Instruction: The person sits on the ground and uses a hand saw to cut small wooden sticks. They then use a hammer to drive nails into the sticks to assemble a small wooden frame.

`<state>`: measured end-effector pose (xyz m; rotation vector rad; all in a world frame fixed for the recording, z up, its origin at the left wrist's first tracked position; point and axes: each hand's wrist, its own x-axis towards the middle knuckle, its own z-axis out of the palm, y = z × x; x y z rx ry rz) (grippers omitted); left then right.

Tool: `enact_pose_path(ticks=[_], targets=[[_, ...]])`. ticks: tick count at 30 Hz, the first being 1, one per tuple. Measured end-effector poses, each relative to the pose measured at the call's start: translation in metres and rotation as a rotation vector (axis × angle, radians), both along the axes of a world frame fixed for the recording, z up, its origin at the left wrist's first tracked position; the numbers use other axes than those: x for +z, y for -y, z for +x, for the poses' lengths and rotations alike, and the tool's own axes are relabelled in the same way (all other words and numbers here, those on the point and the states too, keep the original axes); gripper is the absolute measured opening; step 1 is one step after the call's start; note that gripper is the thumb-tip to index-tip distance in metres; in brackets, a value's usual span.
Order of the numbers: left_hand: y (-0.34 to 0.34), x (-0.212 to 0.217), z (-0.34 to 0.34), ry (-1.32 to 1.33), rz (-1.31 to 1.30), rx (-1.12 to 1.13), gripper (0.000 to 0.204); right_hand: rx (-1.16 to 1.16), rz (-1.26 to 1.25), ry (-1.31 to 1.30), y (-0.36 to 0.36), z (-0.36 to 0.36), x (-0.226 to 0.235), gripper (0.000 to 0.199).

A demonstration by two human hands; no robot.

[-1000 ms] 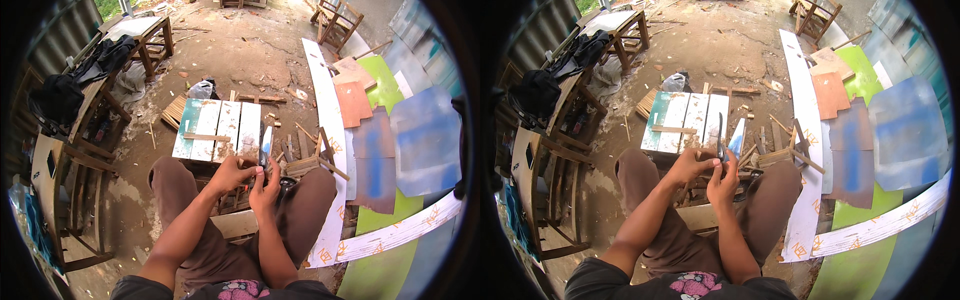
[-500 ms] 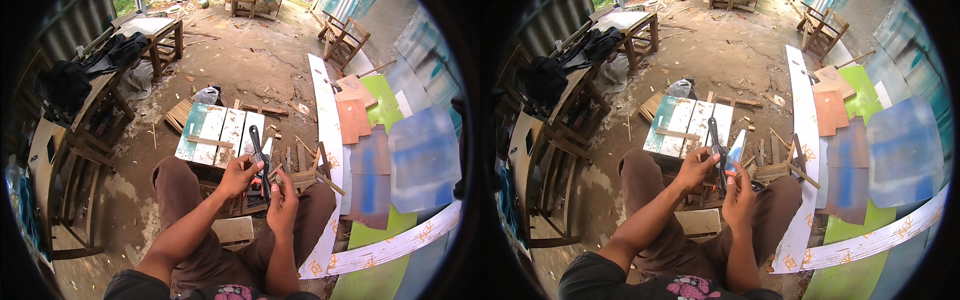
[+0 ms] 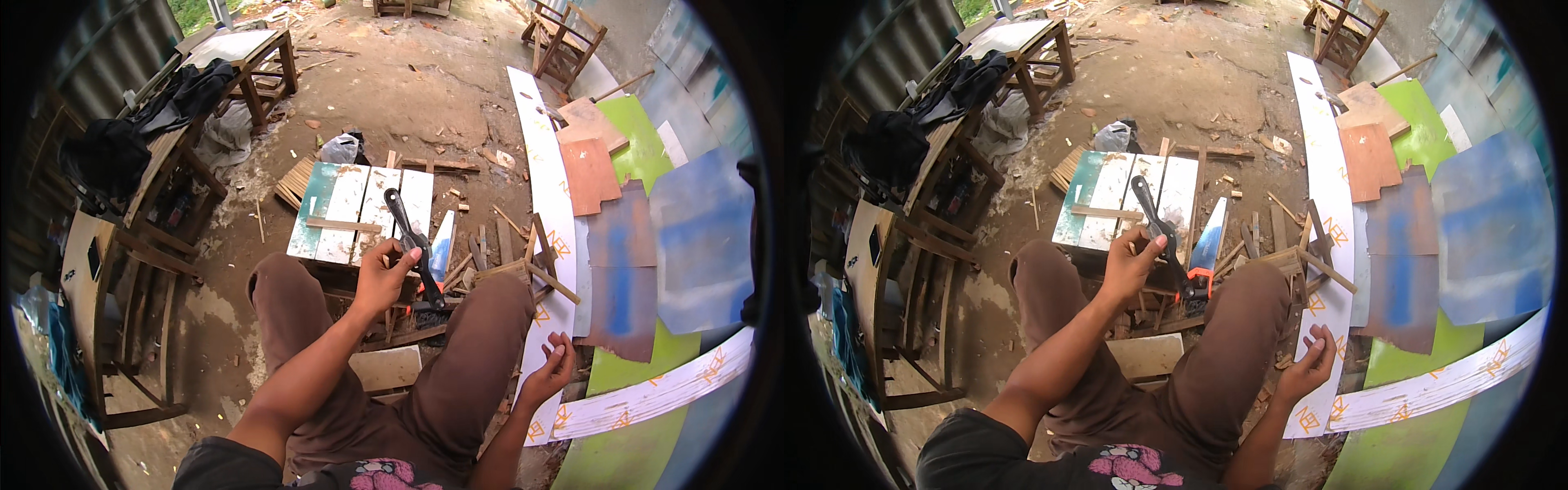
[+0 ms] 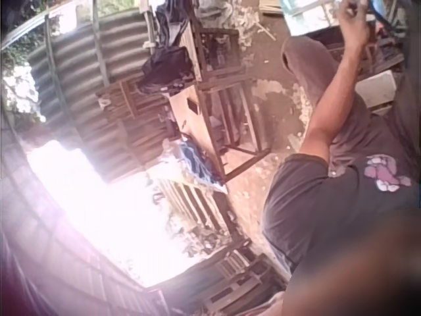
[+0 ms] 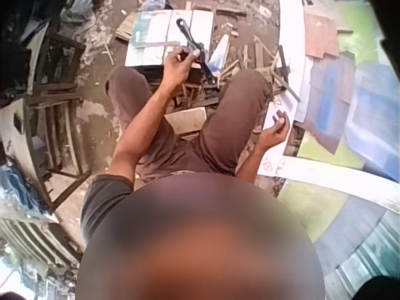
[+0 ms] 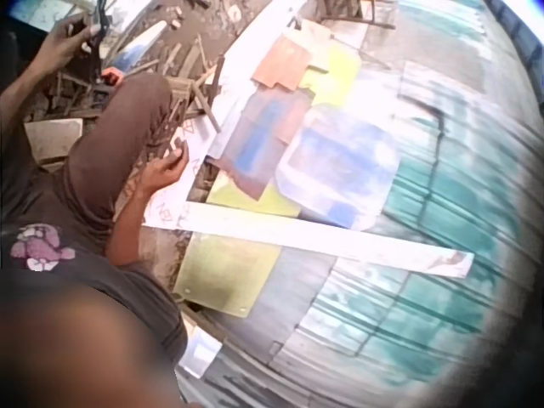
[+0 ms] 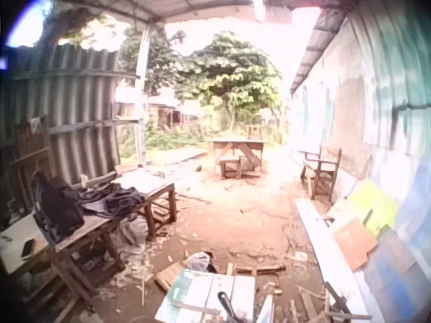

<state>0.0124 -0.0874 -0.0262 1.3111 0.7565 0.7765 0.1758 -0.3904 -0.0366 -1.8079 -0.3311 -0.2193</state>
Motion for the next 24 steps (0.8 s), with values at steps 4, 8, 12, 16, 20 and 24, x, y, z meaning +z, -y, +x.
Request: enact_pose_path(ticks=[4, 8, 12, 16, 20, 24], targets=[[0.003, -0.005, 0.009, 0.005, -0.061, 0.024, 0.041, -0.212, -0.024, -0.342, 0.081, 0.027, -0.145, 0.031], [0.006, -0.01, 0.016, -0.02, -0.064, 0.042, 0.041, -0.314, 0.111, -0.825, 0.152, -0.009, -0.281, 0.023], [0.006, -0.015, 0.019, -0.009, -0.105, 0.034, 0.041, -0.363, 0.068, -1.124, 0.183, -0.054, -0.342, 0.033], [0.002, -0.016, 0.02, -0.048, -0.061, 0.052, 0.03, -0.339, 0.143, -1.323, 0.166, -0.051, -0.341, 0.058], [0.002, -0.012, 0.021, -0.079, -0.027, 0.105, 0.03, -0.419, 0.426, -1.384, 0.11, -0.012, -0.328, 0.085], [0.006, -0.004, 0.023, -0.1, -0.005, 0.155, 0.03, -0.446, 0.633, -1.408, 0.045, 0.026, -0.322, 0.088]])
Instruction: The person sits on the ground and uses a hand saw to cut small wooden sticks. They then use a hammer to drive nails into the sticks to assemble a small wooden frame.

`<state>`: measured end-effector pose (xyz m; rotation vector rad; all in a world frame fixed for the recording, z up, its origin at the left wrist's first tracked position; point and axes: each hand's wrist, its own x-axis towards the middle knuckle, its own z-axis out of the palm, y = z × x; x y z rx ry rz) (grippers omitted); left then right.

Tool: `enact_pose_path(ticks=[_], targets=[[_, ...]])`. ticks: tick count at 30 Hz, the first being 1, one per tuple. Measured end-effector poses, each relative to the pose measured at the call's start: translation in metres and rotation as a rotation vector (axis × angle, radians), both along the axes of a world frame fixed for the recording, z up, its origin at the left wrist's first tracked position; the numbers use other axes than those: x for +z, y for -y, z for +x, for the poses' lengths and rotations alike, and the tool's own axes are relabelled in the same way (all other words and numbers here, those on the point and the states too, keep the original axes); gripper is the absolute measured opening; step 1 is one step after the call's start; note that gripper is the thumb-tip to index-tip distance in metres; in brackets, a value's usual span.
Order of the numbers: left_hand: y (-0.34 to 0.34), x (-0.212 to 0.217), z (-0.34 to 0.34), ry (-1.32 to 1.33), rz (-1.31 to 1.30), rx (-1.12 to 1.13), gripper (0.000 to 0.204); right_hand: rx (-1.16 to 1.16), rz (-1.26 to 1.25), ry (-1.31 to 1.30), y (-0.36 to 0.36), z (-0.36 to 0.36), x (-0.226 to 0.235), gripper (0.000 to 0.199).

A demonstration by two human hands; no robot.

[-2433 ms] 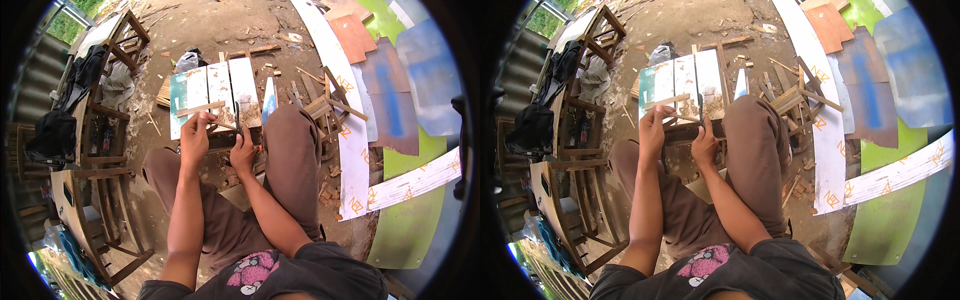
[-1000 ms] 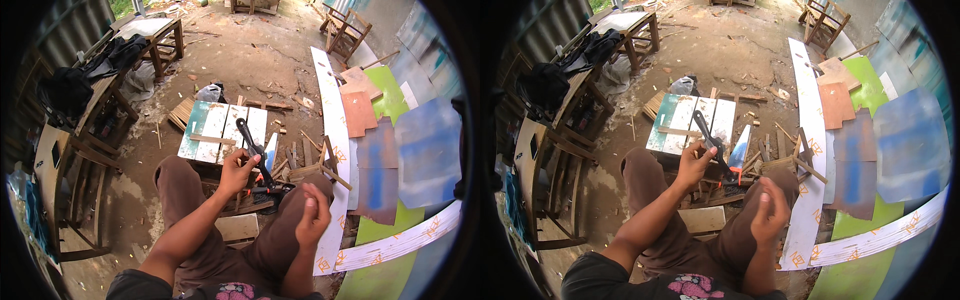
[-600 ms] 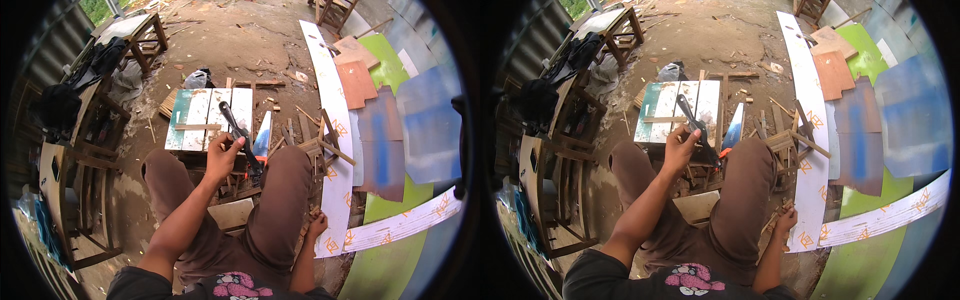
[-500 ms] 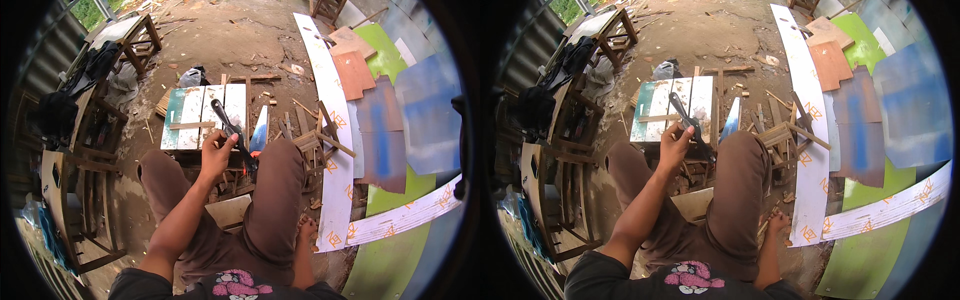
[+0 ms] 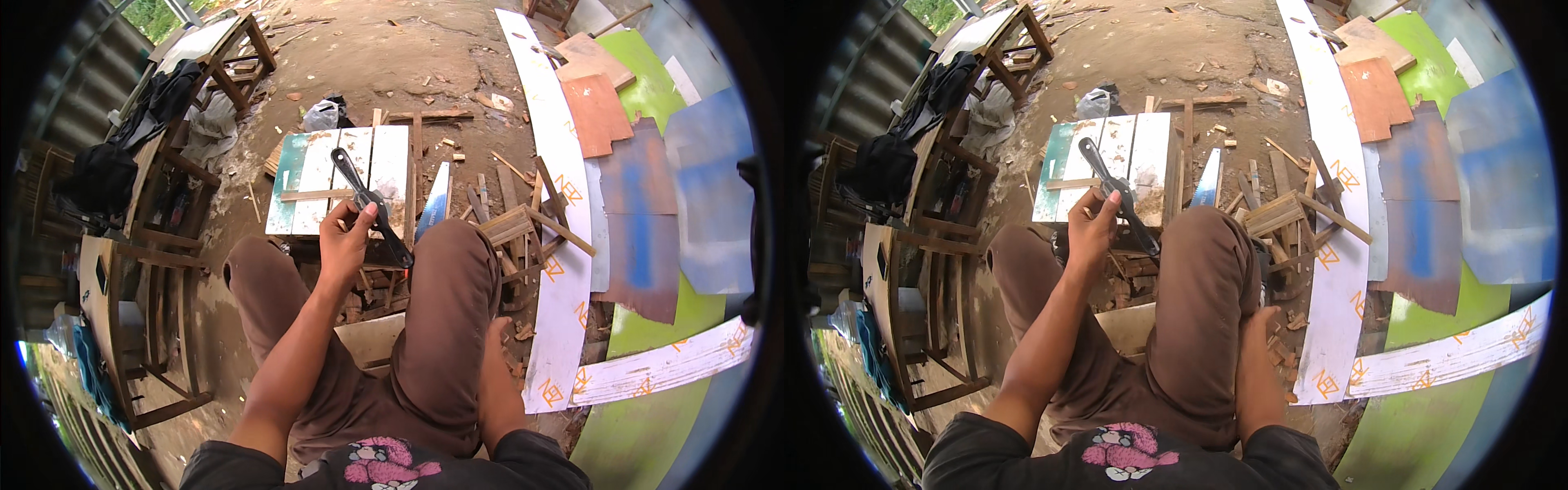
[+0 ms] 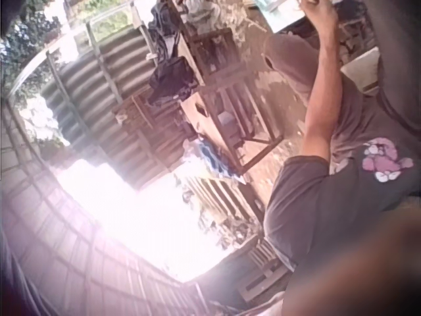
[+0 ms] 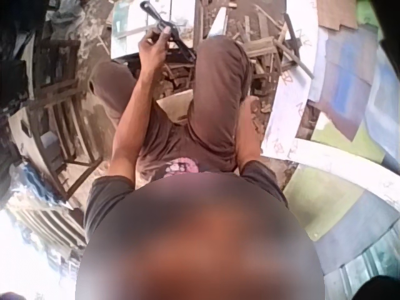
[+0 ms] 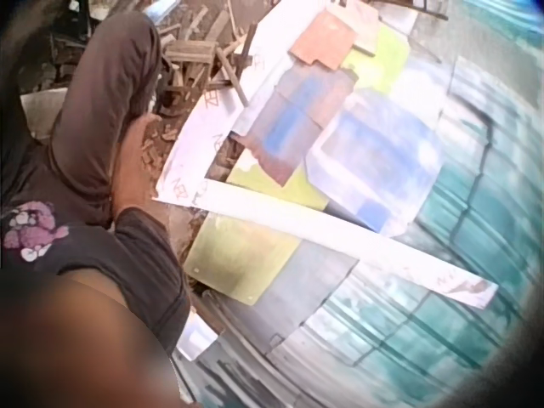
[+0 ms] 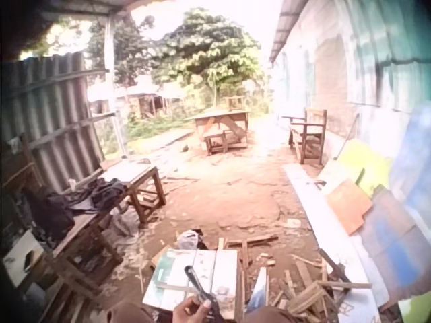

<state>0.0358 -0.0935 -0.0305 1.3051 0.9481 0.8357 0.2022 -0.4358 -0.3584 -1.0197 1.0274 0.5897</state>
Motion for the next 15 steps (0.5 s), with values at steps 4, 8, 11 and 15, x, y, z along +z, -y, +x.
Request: enact_pose_path(ticks=[4, 8, 11, 15], targets=[[0.0, 0.012, -0.005, 0.003, 0.059, -0.011, 0.034, -0.05, 0.067, -0.014, -0.043, 0.018, -0.004, 0.091], [0.004, 0.022, -0.013, 0.075, -0.055, 0.054, 0.039, -0.055, 0.073, -0.025, -0.059, 0.027, -0.014, 0.094], [-0.001, 0.028, -0.015, 0.102, -0.059, 0.092, 0.04, -0.059, 0.077, -0.025, -0.063, 0.032, -0.024, 0.096], [-0.019, 0.035, -0.019, 0.101, -0.108, 0.124, 0.033, -0.062, 0.099, -0.031, -0.06, 0.035, -0.04, 0.1]])
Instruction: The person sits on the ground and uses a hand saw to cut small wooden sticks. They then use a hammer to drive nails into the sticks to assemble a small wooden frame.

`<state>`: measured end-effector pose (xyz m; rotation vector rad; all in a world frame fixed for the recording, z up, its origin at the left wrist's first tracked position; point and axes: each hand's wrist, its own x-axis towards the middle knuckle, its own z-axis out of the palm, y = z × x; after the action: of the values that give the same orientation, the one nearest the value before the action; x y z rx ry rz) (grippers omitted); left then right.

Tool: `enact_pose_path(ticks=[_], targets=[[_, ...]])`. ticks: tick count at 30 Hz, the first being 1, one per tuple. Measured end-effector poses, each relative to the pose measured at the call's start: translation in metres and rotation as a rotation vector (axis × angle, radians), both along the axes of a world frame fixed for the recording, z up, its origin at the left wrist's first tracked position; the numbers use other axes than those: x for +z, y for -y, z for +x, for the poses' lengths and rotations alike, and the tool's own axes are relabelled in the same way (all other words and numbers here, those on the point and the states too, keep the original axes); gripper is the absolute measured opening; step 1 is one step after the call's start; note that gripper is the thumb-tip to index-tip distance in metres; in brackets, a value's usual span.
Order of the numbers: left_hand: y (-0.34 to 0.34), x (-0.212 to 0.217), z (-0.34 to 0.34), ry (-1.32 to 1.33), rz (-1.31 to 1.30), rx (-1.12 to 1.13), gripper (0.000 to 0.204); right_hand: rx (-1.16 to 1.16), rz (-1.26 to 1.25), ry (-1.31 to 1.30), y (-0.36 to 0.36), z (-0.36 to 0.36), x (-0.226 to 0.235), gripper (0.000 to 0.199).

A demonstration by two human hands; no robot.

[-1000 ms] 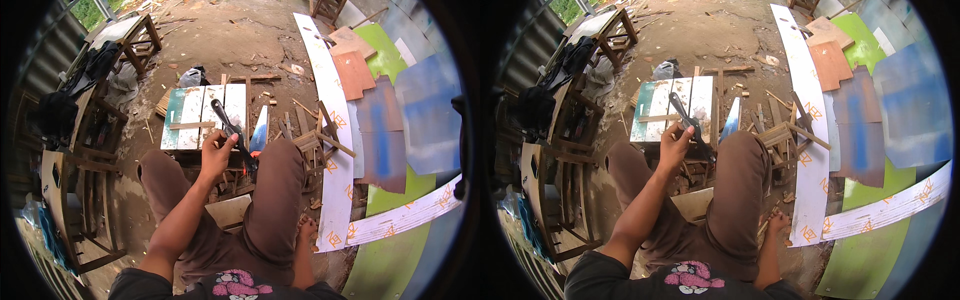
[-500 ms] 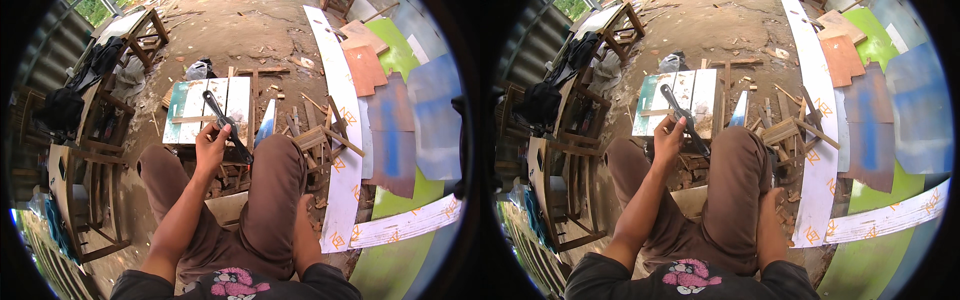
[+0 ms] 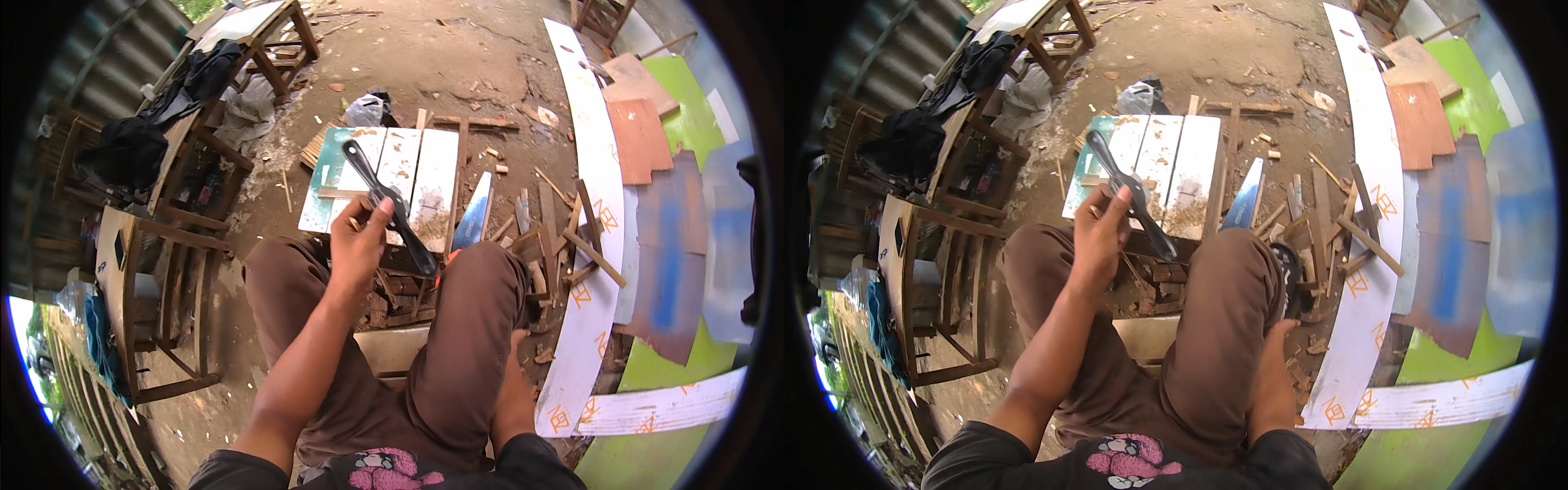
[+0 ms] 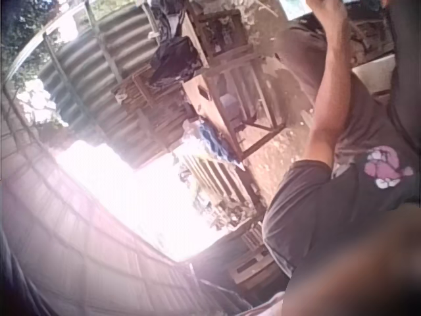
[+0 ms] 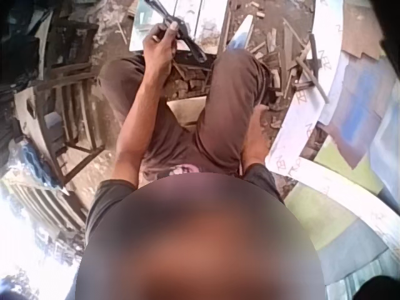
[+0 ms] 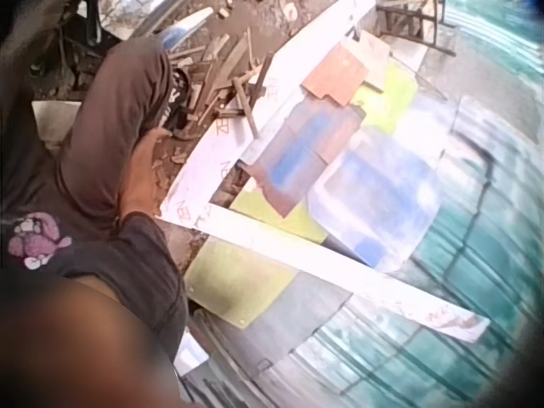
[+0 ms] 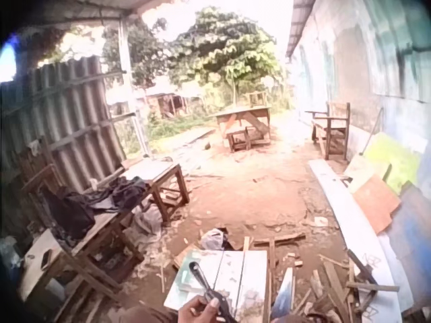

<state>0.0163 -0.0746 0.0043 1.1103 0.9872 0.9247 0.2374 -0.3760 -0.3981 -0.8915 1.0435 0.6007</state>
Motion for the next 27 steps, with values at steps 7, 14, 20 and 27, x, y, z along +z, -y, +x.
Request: enact_pose_path(ticks=[7, 14, 20, 27], targets=[[-0.029, 0.008, -0.003, 0.084, 0.073, -0.041, 0.027, 0.026, 0.076, 0.03, 0.01, 0.002, 0.003, 0.105], [-0.058, 0.027, -0.013, -0.037, 0.128, -0.123, 0.039, 0.059, 0.135, -0.022, 0.006, -0.001, 0.09, 0.1], [-0.1, 0.028, 0.008, -0.121, 0.229, -0.257, 0.039, 0.196, 0.557, 0.323, -0.019, 0.032, 0.173, 0.084], [-0.125, 0.007, 0.039, 0.027, 0.151, -0.248, 0.037, 0.407, 0.869, 0.572, -0.092, 0.058, 0.292, 0.083]])
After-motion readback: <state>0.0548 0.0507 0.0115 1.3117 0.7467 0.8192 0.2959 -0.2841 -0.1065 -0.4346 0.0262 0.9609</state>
